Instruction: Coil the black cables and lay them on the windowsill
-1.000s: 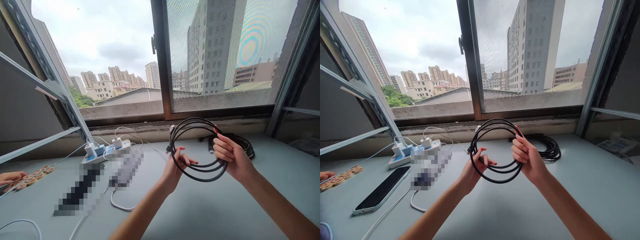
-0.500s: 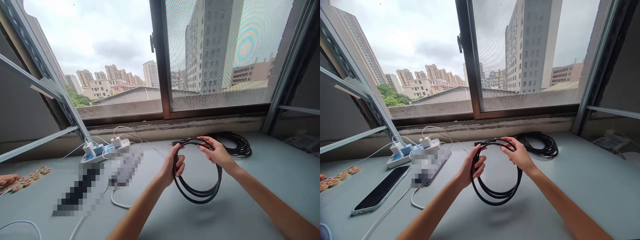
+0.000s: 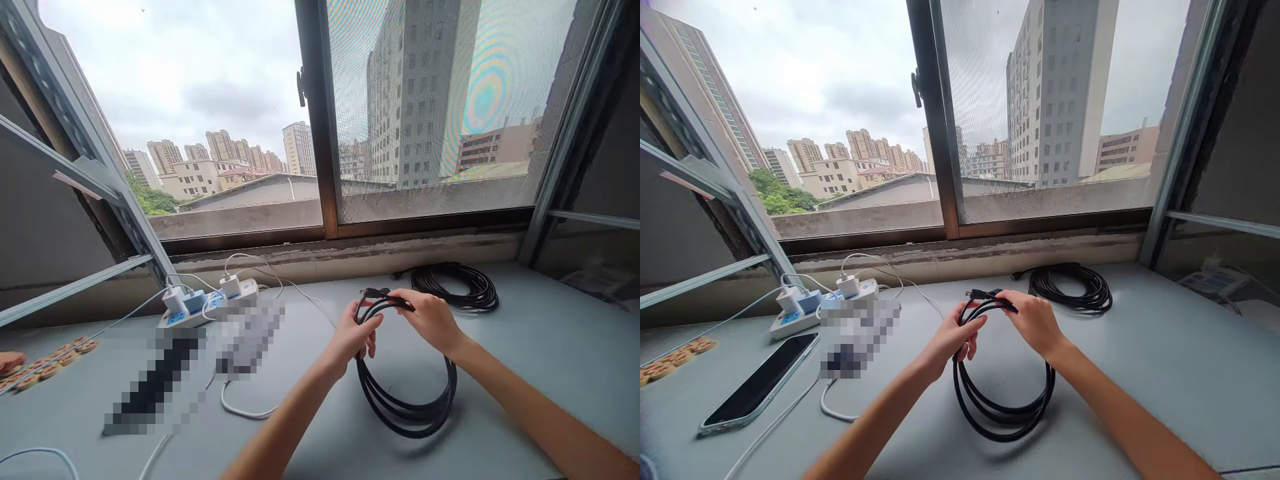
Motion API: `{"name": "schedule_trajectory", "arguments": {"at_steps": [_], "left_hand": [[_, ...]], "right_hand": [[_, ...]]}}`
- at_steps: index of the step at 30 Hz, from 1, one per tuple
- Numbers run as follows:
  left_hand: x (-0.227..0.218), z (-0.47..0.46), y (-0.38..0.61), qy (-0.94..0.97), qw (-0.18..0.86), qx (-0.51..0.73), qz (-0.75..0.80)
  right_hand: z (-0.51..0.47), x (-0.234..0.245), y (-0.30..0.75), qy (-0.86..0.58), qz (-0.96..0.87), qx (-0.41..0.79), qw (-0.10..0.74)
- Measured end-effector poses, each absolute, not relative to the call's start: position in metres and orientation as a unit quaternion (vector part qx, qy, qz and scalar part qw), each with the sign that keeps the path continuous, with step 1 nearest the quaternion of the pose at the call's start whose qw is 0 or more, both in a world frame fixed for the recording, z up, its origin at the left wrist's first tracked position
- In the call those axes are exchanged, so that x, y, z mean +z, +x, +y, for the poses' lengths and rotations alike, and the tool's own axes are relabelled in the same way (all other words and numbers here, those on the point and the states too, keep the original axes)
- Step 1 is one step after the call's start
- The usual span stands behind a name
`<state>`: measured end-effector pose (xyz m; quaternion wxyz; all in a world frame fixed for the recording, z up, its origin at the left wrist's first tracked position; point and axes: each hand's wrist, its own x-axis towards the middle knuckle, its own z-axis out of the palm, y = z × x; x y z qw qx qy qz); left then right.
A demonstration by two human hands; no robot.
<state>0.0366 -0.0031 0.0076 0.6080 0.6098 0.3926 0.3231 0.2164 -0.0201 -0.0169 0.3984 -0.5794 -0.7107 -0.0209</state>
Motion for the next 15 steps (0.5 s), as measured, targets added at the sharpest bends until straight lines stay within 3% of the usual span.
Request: {"name": "schedule_trajectory", "arguments": {"at_steps": [6, 12, 15], "left_hand": [[0.0021, -0.0003, 0.0386, 0.629, 0.539, 0.372, 0.42], [0.0015, -0.0005, 0.0386, 0.622, 0.575, 0.339, 0.409], [0.002, -0.0012, 0.0379, 0.607, 0.595, 0.339, 0.402]], "right_hand": [[-0.0212, -0.0148, 0.215, -0.583, -0.691, 0.039, 0.426], [-0.0182, -0.0165, 0.2143, -0.519, -0.684, 0.046, 0.509], [-0.016, -0.0195, 0.2157, -0.511, -0.694, 0.023, 0.507]]}}
